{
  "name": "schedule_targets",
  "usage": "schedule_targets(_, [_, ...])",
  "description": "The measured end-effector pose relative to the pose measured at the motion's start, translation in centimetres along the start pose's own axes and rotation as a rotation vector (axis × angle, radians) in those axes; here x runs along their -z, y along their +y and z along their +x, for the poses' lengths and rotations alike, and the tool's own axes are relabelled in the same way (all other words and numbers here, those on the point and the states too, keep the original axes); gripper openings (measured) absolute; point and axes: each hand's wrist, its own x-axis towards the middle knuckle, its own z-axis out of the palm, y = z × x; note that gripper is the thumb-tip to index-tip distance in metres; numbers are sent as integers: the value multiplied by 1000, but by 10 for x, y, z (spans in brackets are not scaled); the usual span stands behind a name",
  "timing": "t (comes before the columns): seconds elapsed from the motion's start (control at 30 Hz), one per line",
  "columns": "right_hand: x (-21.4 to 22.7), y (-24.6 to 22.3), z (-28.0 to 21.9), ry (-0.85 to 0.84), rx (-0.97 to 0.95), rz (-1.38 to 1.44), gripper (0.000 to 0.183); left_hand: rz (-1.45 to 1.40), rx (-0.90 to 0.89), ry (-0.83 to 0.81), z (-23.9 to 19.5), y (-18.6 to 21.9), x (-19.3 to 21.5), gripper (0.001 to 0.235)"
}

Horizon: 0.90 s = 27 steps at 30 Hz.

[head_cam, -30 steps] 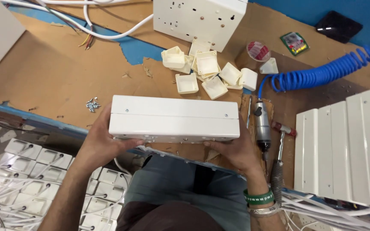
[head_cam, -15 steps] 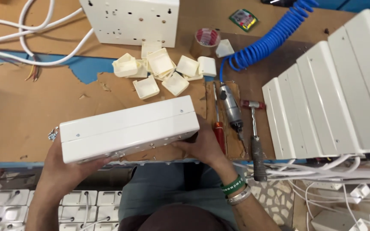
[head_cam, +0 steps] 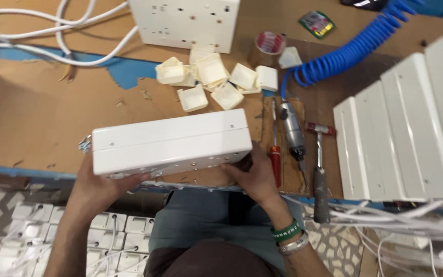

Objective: The person assembles a white electrical box by inserting and tightening screws with a pneumatic screwdriver and a manual screwdriver. They attach a small white plastic cover to the end of the box and secure it with screws.

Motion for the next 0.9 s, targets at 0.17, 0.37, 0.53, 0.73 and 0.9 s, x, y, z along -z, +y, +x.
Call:
schedule_targets(0.17, [4,-10,11,-25,-73,244,68,-49,-6,2,-7,-2,3,86])
schedule_targets(0.37, [23,12,38,-166,-117,239,68,-94,9,-4,-24,13,13,91])
schedule_targets(0.53, [26,23,35,-144,-59,1,59,-73,-158,51,-52,14,10,102])
schedule_targets(0.73, [32,23,31,-114,-91,113,53,-13,-313,126,-59,25,-9,114])
schedule_targets(0.9, [28,18,24,-95,-153,359,56,-16,-359,156,-57,30,-12,108])
